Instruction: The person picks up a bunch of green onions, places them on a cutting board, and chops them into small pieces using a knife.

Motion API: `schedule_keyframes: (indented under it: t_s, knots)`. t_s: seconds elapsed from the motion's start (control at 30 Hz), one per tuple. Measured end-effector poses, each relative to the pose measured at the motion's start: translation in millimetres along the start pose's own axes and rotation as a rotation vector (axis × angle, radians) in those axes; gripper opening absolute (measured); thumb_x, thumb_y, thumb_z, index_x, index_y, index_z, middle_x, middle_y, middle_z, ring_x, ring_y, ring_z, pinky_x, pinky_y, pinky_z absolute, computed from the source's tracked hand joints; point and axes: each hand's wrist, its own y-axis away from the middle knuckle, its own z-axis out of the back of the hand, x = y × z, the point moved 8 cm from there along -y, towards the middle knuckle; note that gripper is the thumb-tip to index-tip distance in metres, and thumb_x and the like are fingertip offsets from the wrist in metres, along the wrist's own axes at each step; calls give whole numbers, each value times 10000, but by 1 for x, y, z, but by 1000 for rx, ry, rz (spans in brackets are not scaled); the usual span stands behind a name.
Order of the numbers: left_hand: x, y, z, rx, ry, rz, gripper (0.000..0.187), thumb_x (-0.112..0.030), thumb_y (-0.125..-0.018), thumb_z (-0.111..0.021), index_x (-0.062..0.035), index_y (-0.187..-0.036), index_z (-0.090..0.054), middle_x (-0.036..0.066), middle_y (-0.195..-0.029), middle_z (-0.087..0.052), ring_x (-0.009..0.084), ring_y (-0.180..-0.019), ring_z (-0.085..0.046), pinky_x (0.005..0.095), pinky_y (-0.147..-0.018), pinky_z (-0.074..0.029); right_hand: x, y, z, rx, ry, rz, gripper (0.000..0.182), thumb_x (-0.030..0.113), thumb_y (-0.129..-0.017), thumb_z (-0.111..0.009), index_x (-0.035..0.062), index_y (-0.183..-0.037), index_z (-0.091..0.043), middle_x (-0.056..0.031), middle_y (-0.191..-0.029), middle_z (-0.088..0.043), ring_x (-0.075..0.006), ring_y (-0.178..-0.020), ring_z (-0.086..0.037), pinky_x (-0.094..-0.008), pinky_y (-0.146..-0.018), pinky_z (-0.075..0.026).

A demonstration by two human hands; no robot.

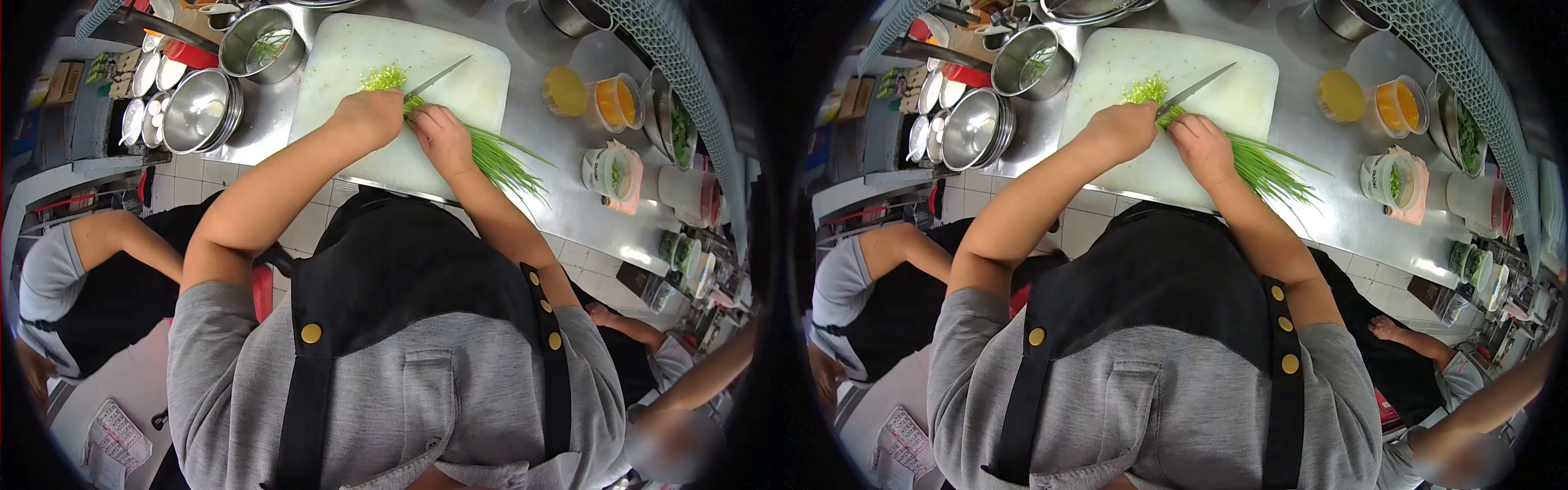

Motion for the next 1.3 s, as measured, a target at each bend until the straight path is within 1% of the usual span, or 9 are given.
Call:
schedule_keyframes:
  t_s: [0.2,0.4,0.47,0.53,0.7,0.8,0.93,1.13,1.3]
  knots:
    - [2,27,6,108,-54,16,250,-130,-963,-478,21,-1116,-606,263,-1009,-737,419,-983,-723,526,-875,-561,-3,-9,-4,21,-13,-27,182,104,-822,-747,125,-991,-684,-11,-1080,-690,-235,-1034,-666,-371,-856,-570]
    - [14,11,-37,-35,-31,-3,194,-119,-960,-482,11,-1065,-583,255,-918,-739,431,-871,-735,524,-787,-579,-4,-9,-9,48,-2,-64,178,122,-819,-744,130,-984,-677,-12,-1093,-685,-235,-1052,-659,-378,-869,-563]
    - [10,-4,-41,-141,10,-23,186,-138,-965,-497,2,-1057,-581,249,-887,-735,432,-830,-733,521,-748,-581,-4,-10,-10,57,0,-68,176,125,-819,-743,132,-981,-675,-12,-1090,-684,-235,-1050,-660,-379,-867,-563]
    - [13,-14,-41,-145,19,-39,189,-148,-967,-505,-2,-1060,-580,248,-880,-733,431,-825,-731,522,-746,-579,-5,-8,-9,41,-12,-64,177,114,-806,-746,127,-968,-676,-12,-1082,-684,-237,-1040,-661,-380,-862,-564]
    - [9,4,-17,-110,-22,-60,190,-167,-970,-522,-8,-1060,-576,236,-860,-732,425,-812,-729,522,-735,-578,-3,-9,-6,20,-42,-59,174,94,-789,-752,114,-944,-676,-19,-1075,-684,-243,-1022,-661,-377,-859,-565]
    - [8,7,-26,-85,-37,-54,195,-166,-969,-521,-6,-1064,-577,232,-858,-734,422,-818,-731,524,-731,-577,-3,-10,-6,20,-37,-57,175,84,-783,-754,107,-938,-676,-24,-1069,-685,-244,-1012,-662,-374,-854,-566]
    - [12,-11,-48,-146,13,-21,198,-166,-969,-524,-6,-1072,-581,233,-866,-735,419,-827,-733,531,-736,-576,-1,-12,-3,12,-37,-58,181,80,-778,-756,106,-938,-676,-24,-1060,-688,-242,-1000,-665,-370,-842,-570]
    - [9,6,-22,-92,-4,-28,178,-161,-971,-515,-13,-1058,-565,237,-869,-734,419,-823,-733,533,-732,-576,-2,-11,-4,-1,-33,-55,170,90,-776,-761,114,-922,-679,-20,-1062,-691,-239,-995,-666,-368,-836,-572]
    - [15,-10,-48,-120,-8,-10,203,-173,-970,-515,-11,-1078,-574,232,-874,-736,420,-832,-732,533,-750,-574,-2,-11,-4,2,-36,-69,165,84,-777,-760,115,-917,-679,-16,-1058,-692,-237,-994,-665,-366,-837,-571]
